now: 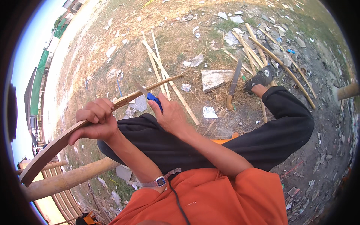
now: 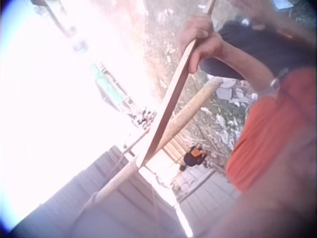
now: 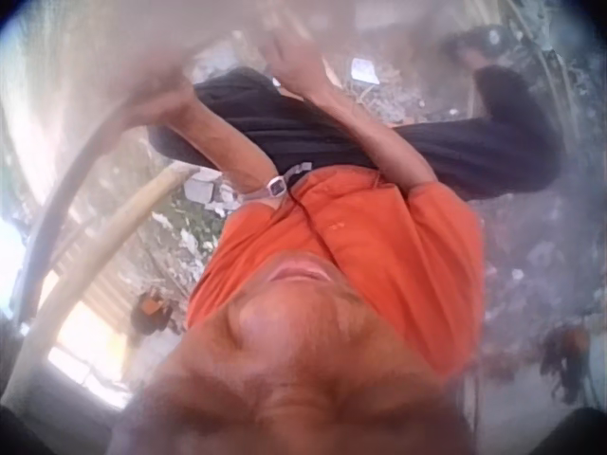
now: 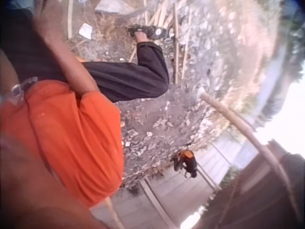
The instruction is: The person sits on a small stool and uses a knife to sharpen a long piece of bamboo into a pointed tip. They hold the bamboo with their left hand and carefully shave the wood with the knife in their right hand, rotating the piece to shape it.
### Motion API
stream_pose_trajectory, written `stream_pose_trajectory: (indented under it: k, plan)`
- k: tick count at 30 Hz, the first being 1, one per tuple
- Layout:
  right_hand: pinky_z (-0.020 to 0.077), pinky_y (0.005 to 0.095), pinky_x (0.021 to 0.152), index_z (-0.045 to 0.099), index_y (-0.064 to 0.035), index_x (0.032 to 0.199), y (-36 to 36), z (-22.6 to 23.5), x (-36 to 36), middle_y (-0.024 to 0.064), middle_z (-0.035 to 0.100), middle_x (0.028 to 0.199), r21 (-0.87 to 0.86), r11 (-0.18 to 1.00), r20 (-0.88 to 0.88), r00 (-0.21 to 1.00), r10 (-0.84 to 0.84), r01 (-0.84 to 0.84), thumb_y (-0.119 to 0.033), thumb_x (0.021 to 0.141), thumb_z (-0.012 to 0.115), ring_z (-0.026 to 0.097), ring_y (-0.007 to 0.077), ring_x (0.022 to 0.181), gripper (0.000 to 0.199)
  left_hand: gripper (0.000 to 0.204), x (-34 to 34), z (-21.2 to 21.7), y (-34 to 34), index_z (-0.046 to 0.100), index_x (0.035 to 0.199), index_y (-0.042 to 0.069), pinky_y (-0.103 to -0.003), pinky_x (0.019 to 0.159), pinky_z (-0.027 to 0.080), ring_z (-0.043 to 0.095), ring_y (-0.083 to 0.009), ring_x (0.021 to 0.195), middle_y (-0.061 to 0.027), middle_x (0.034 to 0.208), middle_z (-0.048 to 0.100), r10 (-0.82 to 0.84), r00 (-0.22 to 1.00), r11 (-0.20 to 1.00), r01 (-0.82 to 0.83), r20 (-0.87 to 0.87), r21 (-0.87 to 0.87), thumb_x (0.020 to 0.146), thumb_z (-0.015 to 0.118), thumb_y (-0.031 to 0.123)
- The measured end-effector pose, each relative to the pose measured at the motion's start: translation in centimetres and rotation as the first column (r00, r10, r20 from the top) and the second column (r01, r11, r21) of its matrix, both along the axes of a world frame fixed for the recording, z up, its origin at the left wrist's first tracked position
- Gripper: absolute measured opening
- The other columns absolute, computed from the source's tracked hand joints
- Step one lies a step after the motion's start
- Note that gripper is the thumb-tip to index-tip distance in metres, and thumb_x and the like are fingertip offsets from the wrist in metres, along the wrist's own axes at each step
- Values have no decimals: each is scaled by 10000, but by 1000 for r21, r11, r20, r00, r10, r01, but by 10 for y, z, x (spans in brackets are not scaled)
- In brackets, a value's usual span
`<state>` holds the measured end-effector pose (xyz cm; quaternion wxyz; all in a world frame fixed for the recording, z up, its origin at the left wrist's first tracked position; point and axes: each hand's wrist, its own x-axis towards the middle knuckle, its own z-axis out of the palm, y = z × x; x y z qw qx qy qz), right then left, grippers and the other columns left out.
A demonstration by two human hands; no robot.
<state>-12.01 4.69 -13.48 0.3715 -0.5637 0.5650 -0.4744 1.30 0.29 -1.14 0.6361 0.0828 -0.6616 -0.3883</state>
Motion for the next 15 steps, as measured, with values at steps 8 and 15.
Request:
stream_pose_trajectory:
  k: [8,15]
  plan:
    - [387,488,568,510,20,785,8,22,-1,237,528,612,109,994,251,968,-5,-23,-361,975,383,549,432,624,445,737,-7,5,-2,393,624,46,-286,345,268,280,-139,348,-19,431,325,31,998,998,-33,-63,-44,807,283,752]
    - [417,508,645,589,34,723,-12,-35,-7,294,568,676,346,938,-79,997,15,14,-385,982,333,560,468,697,555,741,-4,5,-10,394,645,40,-290,347,274,288,-141,351,-21,440,332,-69,995,994,62,-72,-95,806,277,754]
